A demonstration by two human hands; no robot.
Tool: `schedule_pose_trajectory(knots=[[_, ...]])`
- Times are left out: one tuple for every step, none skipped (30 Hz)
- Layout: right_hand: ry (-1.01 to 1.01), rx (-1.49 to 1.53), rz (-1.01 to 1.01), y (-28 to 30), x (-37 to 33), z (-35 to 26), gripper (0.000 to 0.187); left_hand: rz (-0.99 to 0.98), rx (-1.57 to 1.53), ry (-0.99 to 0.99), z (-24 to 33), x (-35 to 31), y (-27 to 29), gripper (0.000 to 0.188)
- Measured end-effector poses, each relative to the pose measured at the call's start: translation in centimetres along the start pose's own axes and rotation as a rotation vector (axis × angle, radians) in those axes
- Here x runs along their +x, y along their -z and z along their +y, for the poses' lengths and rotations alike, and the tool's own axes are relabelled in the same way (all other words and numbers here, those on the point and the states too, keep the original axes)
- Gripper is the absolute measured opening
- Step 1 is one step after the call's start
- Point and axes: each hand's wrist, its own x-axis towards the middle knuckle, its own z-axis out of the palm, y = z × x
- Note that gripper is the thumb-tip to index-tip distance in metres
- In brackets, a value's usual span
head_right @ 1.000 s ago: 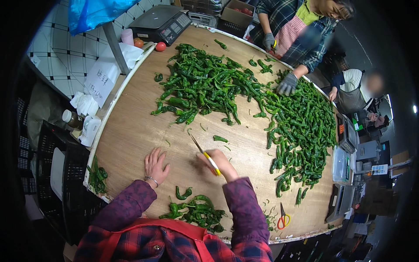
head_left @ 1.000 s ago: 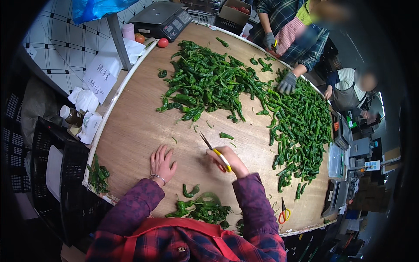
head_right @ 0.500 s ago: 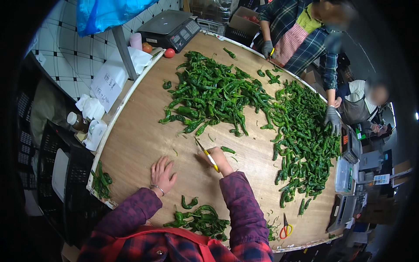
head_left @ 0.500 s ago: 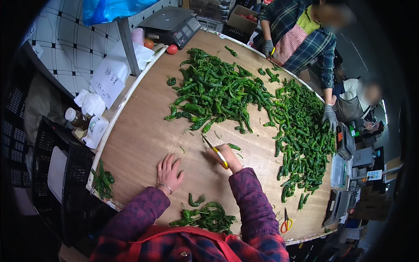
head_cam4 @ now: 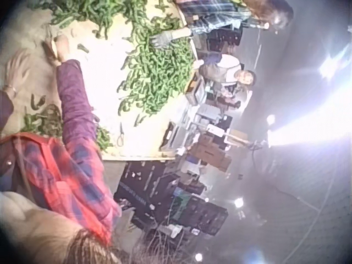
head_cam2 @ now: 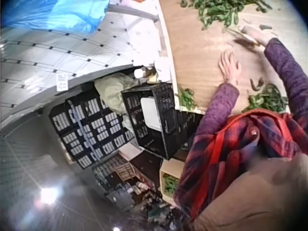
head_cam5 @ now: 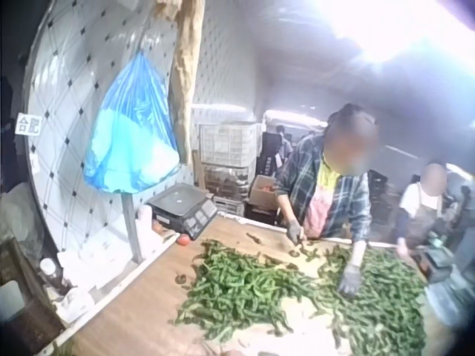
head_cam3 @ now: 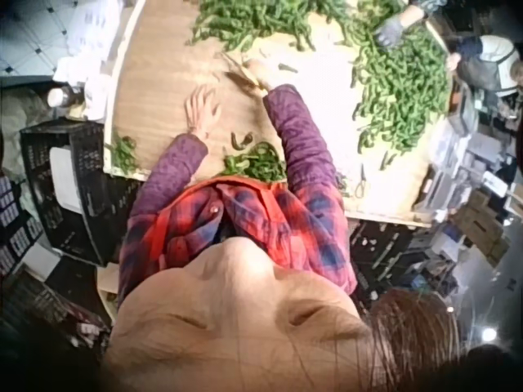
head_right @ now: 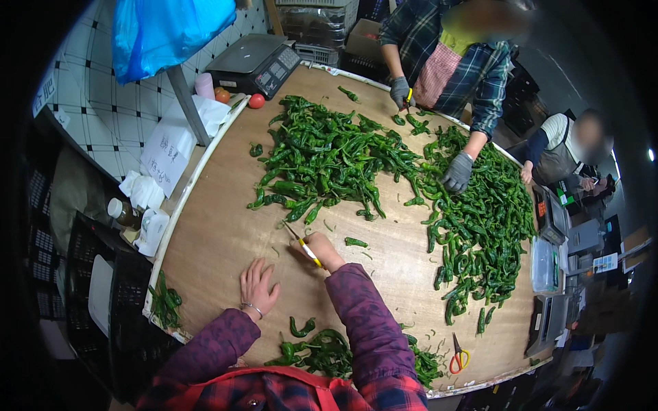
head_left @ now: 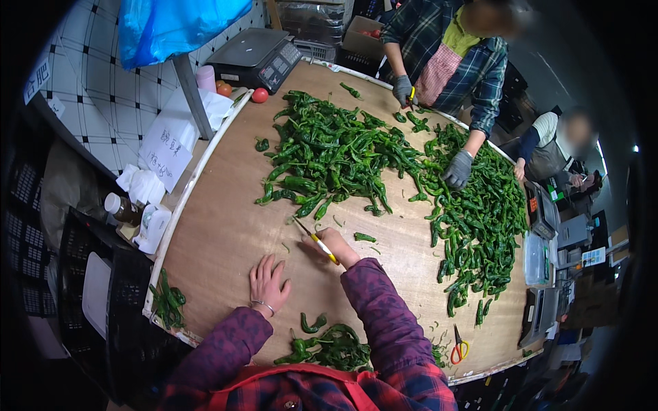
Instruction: The person opens a cardboard box filled with green peppers and uses scissors to trim the stems off each pepper. The trimmed peppers are placed on a wooden table where the person continues trimming stems from additional peppers.
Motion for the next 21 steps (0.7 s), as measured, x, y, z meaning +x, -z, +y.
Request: schedule_pose_trajectory(knots=[[0.113, -0.112, 0.054, -0.6, 0.5, 0.9, 0.052, 0.005, 0.002, 0.007, -0.2, 0.1, 0.0, 0.053], [0.152, -0.095, 0.069, -1.1, 0.5, 1.8, 0.050, 0.010, 0.005, 0.000, -0.3, 0.1, -0.1, 0.053], [0.191, -0.078, 0.084, -1.3, 0.6, 2.8, 0.048, 0.015, 0.008, -0.006, -0.3, 0.2, -0.1, 0.053], [0.187, -0.098, 0.076, -1.1, 0.0, 2.9, 0.048, 0.015, 0.009, -0.007, -0.3, 0.1, -0.1, 0.053], [0.182, -0.117, 0.068, -0.8, -0.7, 3.1, 0.047, 0.011, 0.005, -0.003, -0.3, 0.1, -0.2, 0.053], [0.177, -0.137, 0.061, -0.4, -1.4, 3.2, 0.046, 0.008, 0.001, 0.002, -0.2, 0.1, -0.2, 0.053], [0.196, -0.160, 0.074, -0.2, -1.9, 3.4, 0.046, 0.007, 0.002, 0.002, -0.2, 0.3, 0.0, 0.053], [0.214, -0.182, 0.089, -0.1, -2.5, 3.7, 0.045, 0.006, -0.020, 0.004, -0.1, 0.3, 0.1, 0.052], [0.231, -0.205, 0.104, -0.1, -3.1, 4.2, 0.045, 0.005, -0.043, 0.004, 0.1, 0.2, 0.1, 0.051], [0.209, -0.183, 0.113, -0.5, -3.5, 5.1, 0.043, 0.008, -0.061, 0.001, 0.0, 0.6, 0.3, 0.051], [0.218, -0.188, 0.141, -1.0, -4.0, 5.4, 0.042, 0.052, -0.172, 0.050, -0.5, 1.1, -0.1, 0.050], [0.226, -0.183, 0.152, -1.4, -4.4, 5.8, 0.041, 0.094, -0.283, 0.098, -1.3, 1.9, -0.8, 0.049], [0.232, -0.177, 0.156, -1.7, -4.8, 5.9, 0.040, 0.133, -0.394, 0.153, -1.8, 2.5, -1.2, 0.047], [0.243, -0.144, 0.181, -1.5, -5.7, 6.3, 0.039, 0.176, -0.438, 0.137, -0.6, 4.4, -0.1, 0.042], [0.259, -0.110, 0.205, -1.2, -6.7, 6.5, 0.039, 0.122, -0.453, 0.088, 0.2, 6.5, 0.4, 0.040], [0.275, -0.077, 0.229, -0.8, -7.8, 6.6, 0.038, 0.068, -0.468, 0.039, 0.9, 8.5, 0.8, 0.039], [0.247, -0.010, 0.270, -0.3, -9.1, 6.5, 0.038, 0.017, -0.479, -0.011, 1.5, 10.3, 0.9, 0.038], [0.231, 0.054, 0.301, 0.3, -10.5, 6.0, 0.037, 0.041, -0.438, -0.030, 1.6, 11.8, 0.4, 0.040], [0.204, 0.114, 0.345, 0.9, -11.8, 6.6, 0.037, 0.060, -0.408, -0.061, 2.0, 13.4, -0.9, 0.042], [0.097, 0.113, 0.383, 0.9, -12.4, 8.0, 0.036, 0.053, -0.276, -0.044, 2.5, 14.8, -1.4, 0.048], [-0.011, 0.112, 0.418, 0.6, -13.1, 9.5, 0.037, 0.047, -0.142, -0.027, 3.1, 16.2, -2.0, 0.054]])
